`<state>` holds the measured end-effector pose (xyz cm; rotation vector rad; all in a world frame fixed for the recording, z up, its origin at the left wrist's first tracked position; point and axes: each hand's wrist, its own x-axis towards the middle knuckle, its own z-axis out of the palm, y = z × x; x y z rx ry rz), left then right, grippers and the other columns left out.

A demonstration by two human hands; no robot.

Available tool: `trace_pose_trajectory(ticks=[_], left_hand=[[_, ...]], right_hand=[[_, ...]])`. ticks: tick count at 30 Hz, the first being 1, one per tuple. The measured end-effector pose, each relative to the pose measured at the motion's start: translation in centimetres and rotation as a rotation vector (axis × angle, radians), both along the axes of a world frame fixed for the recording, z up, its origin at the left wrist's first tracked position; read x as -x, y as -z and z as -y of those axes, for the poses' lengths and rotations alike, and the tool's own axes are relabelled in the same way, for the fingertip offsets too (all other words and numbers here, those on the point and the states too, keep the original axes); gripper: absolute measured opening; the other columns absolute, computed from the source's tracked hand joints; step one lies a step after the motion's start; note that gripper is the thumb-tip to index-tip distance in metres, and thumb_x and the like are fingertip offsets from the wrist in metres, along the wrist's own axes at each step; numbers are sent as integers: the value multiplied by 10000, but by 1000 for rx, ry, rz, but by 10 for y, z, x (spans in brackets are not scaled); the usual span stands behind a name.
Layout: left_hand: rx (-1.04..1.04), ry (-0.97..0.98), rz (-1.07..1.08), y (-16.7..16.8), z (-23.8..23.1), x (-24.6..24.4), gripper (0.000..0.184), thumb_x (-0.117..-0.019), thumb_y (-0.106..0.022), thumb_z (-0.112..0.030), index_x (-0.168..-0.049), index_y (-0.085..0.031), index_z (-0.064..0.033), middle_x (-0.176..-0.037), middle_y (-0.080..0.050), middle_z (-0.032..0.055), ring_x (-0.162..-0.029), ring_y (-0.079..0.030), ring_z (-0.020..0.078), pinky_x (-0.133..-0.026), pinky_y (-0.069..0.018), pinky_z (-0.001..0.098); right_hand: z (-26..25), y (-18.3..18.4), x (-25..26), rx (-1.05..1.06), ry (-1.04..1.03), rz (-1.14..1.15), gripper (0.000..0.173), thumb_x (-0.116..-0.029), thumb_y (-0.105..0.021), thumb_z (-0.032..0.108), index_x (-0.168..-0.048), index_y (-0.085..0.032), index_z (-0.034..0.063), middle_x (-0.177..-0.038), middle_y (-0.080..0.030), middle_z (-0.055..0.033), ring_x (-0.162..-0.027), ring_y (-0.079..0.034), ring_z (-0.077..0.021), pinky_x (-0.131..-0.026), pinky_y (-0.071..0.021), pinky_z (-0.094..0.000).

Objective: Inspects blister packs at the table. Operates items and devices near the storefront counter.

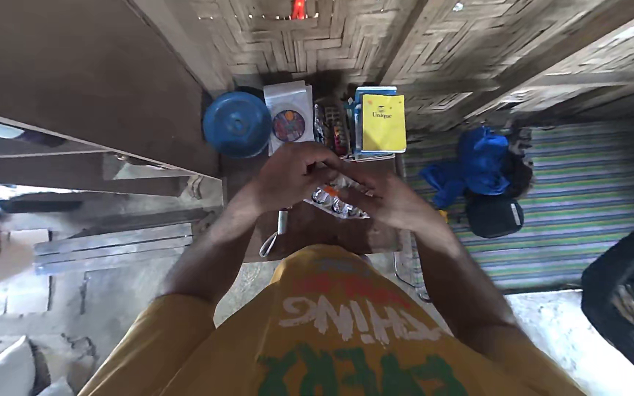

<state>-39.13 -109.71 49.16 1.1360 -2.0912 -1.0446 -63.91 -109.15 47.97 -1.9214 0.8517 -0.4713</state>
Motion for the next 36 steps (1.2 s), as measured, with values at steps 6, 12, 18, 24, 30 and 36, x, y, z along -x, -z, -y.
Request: trace_pose_trajectory(ticks=[6,12,18,24,30,36], left_hand=[[-8,-190,-41,-12,-5,-40,159,-1006,-643,-200,-1106,-733,-115,-968,-713,-14,-745,-655,53,-652,-582,242],[-5,-215,-132,-17,-27,-54,161,-986,-675,-174,-1094,-746,-79,-983,-730,5,-775,-676,66,-674,-598,245],[20,-223,-135,-27,-40,-60,144,-989,-678,-174,-1073,-747,-79,-1003,-722,3,-798,-681,69,-687,-610,245],[67,-147,109,-33,-35,-56,236,-1014,-623,-301,-1151,-724,-138,-1077,-717,-21,-918,-682,49,-811,-600,283],[188,1,254,-30,-20,12,321,-1054,-543,-392,-1168,-735,-162,-988,-741,-31,-1008,-687,97,-1213,-317,567],[84,-2,157,-32,-7,20,181,-1023,-623,-305,-1021,-734,-161,-879,-704,-41,-790,-671,70,-743,-593,339]], right_hand=[[1,-10,35,-132,113,54,261,-1005,-656,197,-1239,-728,105,-1126,-751,1,-967,-719,-75,-851,-633,-304],[0,-11,40,-102,148,128,170,-990,-681,202,-1106,-752,99,-1005,-757,15,-867,-719,-74,-750,-634,-265],[-4,-28,40,-31,159,75,159,-993,-687,246,-1071,-754,125,-891,-736,41,-717,-674,-46,-612,-582,-213],[3,-36,27,-23,61,80,207,-1035,-607,219,-1054,-755,76,-888,-727,24,-749,-657,-36,-668,-577,-225],[9,-36,11,37,3,-21,253,-1075,-536,245,-1039,-734,92,-805,-672,39,-703,-599,-12,-641,-514,-217],[10,-42,12,65,101,-71,240,-1050,-597,326,-1034,-742,135,-780,-676,34,-633,-599,-56,-570,-524,-275]])
